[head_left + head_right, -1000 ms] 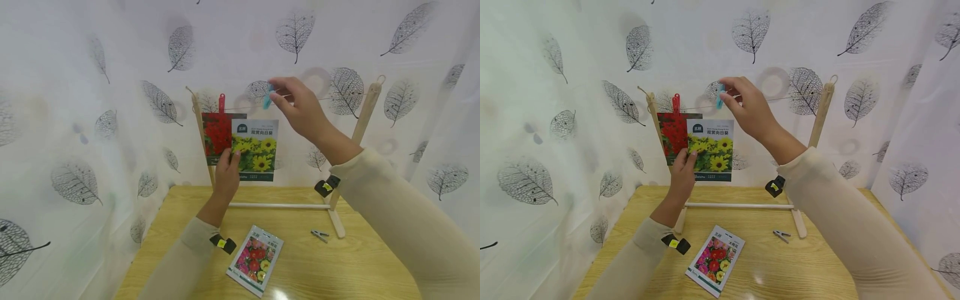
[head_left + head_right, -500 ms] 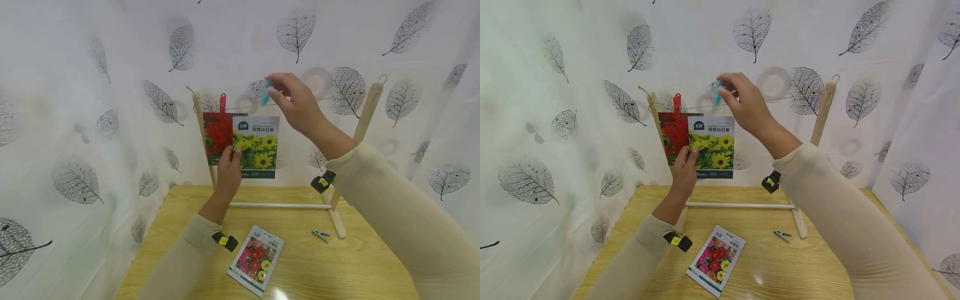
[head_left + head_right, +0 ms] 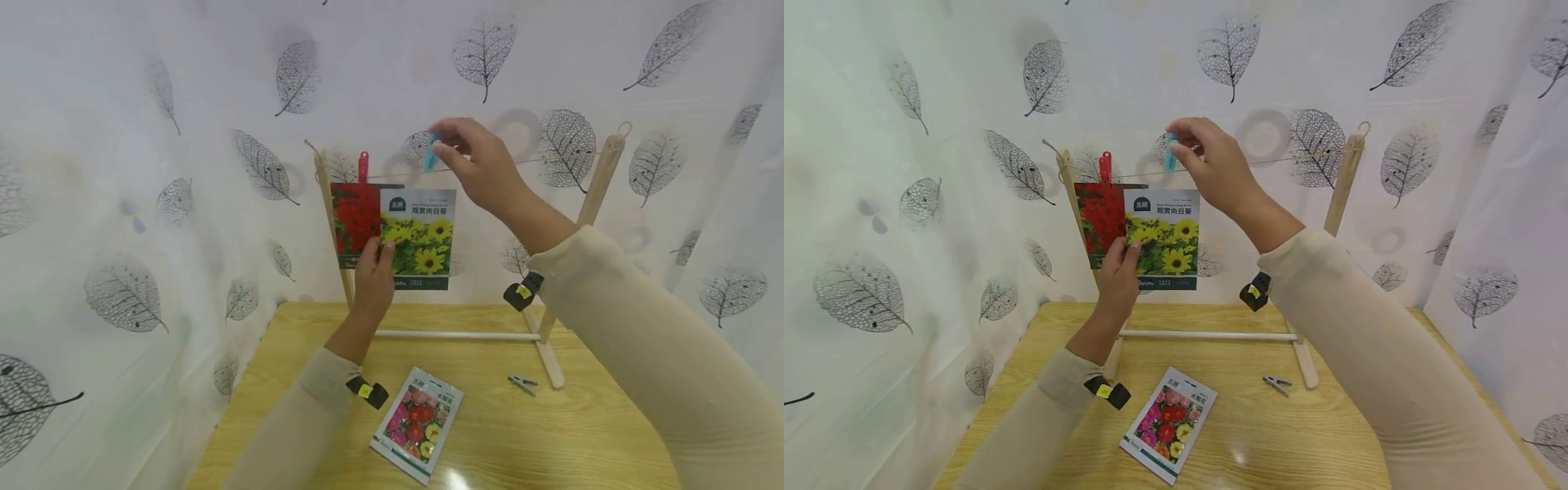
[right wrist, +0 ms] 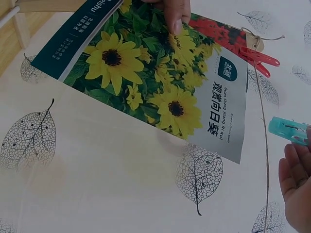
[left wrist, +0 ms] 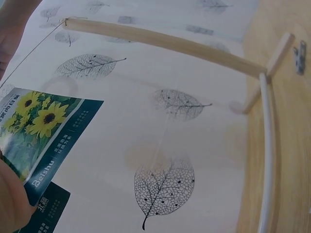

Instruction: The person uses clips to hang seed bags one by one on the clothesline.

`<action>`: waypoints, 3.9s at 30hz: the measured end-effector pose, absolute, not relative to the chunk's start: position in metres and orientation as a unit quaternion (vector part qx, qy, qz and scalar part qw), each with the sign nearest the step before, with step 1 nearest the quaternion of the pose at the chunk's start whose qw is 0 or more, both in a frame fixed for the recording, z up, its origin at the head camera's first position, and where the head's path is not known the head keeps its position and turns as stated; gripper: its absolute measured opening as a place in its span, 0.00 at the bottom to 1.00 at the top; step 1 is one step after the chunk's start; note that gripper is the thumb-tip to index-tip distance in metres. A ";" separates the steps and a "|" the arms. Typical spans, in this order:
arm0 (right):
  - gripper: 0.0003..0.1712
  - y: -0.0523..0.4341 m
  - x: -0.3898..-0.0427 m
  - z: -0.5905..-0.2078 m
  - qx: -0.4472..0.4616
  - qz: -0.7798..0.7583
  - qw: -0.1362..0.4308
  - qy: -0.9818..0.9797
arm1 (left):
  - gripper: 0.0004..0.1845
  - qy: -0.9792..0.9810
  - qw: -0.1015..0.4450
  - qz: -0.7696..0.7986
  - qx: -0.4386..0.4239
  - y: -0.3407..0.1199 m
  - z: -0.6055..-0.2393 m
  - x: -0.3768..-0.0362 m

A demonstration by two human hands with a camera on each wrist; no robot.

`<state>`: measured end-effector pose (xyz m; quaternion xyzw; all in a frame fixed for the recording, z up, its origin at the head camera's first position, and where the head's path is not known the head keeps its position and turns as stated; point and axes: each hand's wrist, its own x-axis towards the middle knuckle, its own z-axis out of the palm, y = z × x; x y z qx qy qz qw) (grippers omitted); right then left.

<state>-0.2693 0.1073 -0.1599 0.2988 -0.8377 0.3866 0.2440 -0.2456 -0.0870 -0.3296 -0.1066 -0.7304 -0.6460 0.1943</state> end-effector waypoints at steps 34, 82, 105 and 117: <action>0.20 0.097 -0.276 -0.160 0.286 0.360 0.221 -0.860 | 0.15 -0.718 0.179 -0.661 -0.125 -0.081 -0.328 -0.249; 0.27 0.099 -0.273 -0.171 0.275 0.354 0.134 -0.884 | 0.16 -0.713 0.175 -0.670 -0.109 -0.084 -0.328 -0.250; 0.26 0.103 -0.269 -0.174 0.295 0.331 0.182 -0.878 | 0.14 -0.729 0.203 -0.652 -0.046 -0.090 -0.340 -0.249; 0.22 0.107 -0.263 -0.176 0.288 0.365 0.230 -0.855 | 0.10 -0.699 0.239 -0.672 -0.051 -0.093 -0.345 -0.251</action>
